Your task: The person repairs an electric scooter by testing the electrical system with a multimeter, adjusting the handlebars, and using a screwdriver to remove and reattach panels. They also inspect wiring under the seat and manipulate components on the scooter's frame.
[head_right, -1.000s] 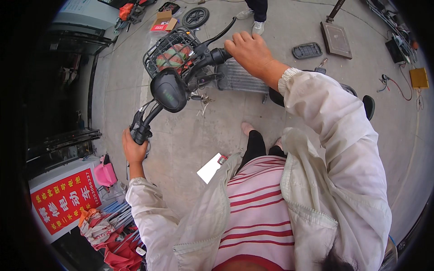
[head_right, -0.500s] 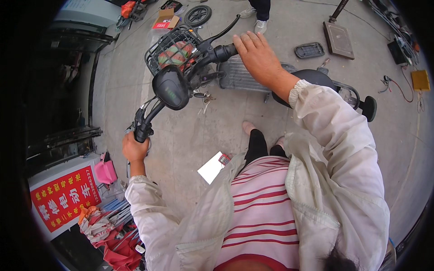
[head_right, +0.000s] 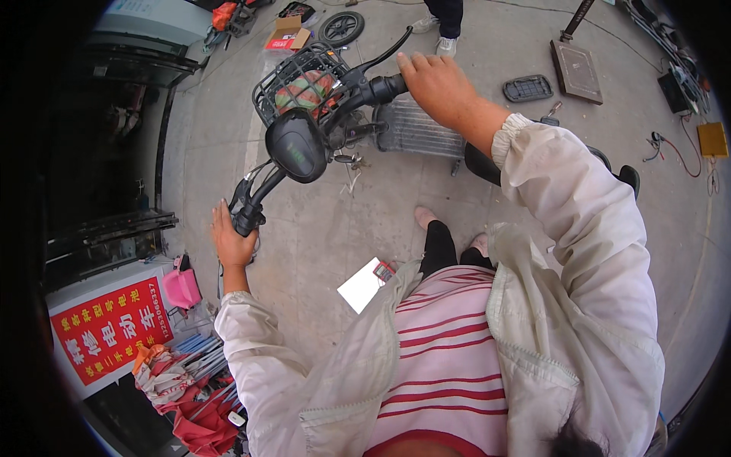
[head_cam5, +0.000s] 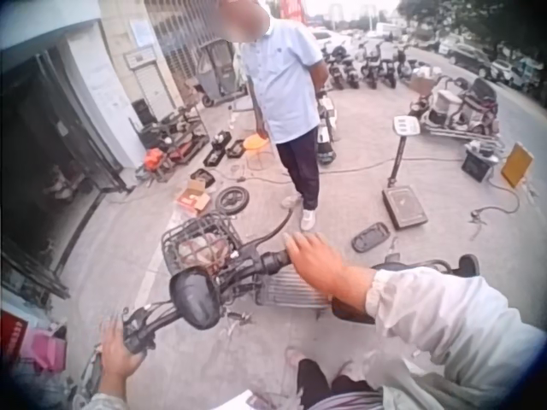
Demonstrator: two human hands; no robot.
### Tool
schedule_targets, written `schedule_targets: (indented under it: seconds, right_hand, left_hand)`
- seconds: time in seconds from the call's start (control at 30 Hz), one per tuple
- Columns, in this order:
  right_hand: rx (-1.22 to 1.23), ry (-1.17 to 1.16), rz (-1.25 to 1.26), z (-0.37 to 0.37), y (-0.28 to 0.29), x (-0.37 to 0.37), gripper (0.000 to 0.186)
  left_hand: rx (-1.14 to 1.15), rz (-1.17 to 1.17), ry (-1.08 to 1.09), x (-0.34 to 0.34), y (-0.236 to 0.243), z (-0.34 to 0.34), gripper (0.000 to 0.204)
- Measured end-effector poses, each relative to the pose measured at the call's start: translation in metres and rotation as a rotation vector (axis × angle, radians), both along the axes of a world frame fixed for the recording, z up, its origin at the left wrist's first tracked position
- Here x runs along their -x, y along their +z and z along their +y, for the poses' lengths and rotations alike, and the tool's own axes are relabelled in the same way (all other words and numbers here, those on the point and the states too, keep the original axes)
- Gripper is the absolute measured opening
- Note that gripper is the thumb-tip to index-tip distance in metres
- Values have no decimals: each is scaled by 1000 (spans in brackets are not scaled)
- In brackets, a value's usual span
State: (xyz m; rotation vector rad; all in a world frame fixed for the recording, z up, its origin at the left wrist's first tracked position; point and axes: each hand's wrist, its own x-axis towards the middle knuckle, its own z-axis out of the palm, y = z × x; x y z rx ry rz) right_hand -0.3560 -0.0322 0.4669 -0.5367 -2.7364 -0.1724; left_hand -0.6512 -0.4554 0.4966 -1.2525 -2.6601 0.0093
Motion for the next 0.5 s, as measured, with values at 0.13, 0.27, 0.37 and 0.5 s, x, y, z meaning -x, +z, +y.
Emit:
schedule_targets:
  seconds: [0.13,0.27,0.37,0.5]
  right_hand:
    - [61,-12,-230,8,22,9,30]
    - [-77,-18,-63,2,15,11,26]
    - [-145,-43,18,-8,10,9,24]
    - [-166,-60,35,-10,8,9,23]
  left_hand:
    - [-16,-61,-23,5,-2,-3,94]
    - [-29,-67,-10,2,-1,-1,94]
    - [-32,-67,-8,2,0,-2,94]
    - [-45,-58,-22,2,0,-1,93]
